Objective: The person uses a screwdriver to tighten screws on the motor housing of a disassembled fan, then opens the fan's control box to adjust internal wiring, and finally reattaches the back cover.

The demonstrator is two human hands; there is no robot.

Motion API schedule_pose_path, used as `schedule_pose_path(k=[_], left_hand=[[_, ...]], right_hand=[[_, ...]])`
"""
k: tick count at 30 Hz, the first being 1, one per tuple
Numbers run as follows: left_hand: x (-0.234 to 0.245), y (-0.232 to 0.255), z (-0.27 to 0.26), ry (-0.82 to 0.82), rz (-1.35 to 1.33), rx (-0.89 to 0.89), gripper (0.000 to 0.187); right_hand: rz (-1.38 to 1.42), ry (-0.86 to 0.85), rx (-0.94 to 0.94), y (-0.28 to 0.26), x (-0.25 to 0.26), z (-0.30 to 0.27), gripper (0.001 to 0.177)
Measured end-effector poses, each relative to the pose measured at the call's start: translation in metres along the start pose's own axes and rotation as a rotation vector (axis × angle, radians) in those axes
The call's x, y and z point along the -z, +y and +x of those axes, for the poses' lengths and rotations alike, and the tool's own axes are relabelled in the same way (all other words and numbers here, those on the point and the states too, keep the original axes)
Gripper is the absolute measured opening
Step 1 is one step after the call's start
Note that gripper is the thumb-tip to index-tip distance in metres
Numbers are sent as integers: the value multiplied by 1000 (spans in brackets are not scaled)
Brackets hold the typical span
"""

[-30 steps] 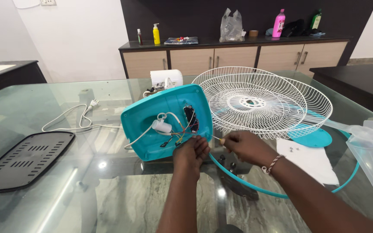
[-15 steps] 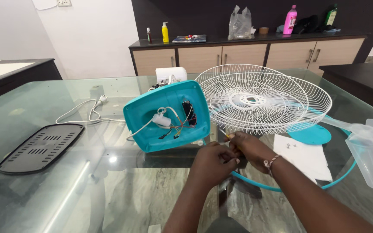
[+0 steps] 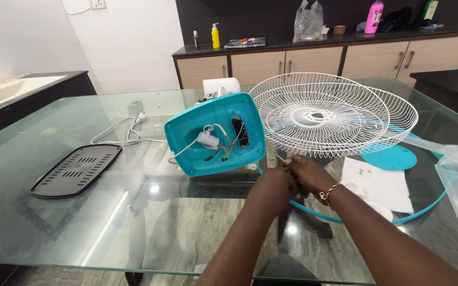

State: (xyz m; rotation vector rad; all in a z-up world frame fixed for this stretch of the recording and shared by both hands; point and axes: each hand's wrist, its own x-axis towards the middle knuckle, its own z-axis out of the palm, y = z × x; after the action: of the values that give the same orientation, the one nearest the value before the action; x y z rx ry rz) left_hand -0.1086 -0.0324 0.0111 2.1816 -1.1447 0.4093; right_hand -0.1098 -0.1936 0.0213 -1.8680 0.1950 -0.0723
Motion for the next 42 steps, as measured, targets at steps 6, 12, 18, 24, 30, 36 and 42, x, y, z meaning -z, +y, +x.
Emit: schedule_pose_path(k=[6,12,18,24,30,36,42], left_hand=[[11,16,-11,221,86,-71,4],[64,16,-7,313,-419,297,4],[139,10,-8,551,-305,89,13],[173,-3,-15,673,-287,208,21],[167,-9,-9,712,-298,267,21],[155,-7,11,754,-299,276,15],[143,-6,20,777,125,165,11]], right_hand=[[99,-61,22,16,6,14,27],[-15,-55,107,24,9,26,31],[-10,-70,7,20,8,28,39],[-24,-71,-11,26,8,33,41],[-62,-55,8,29,8,37,39],[-20,-51,5,30,9,38,39],[-31,-54,23,32,10,37,41]])
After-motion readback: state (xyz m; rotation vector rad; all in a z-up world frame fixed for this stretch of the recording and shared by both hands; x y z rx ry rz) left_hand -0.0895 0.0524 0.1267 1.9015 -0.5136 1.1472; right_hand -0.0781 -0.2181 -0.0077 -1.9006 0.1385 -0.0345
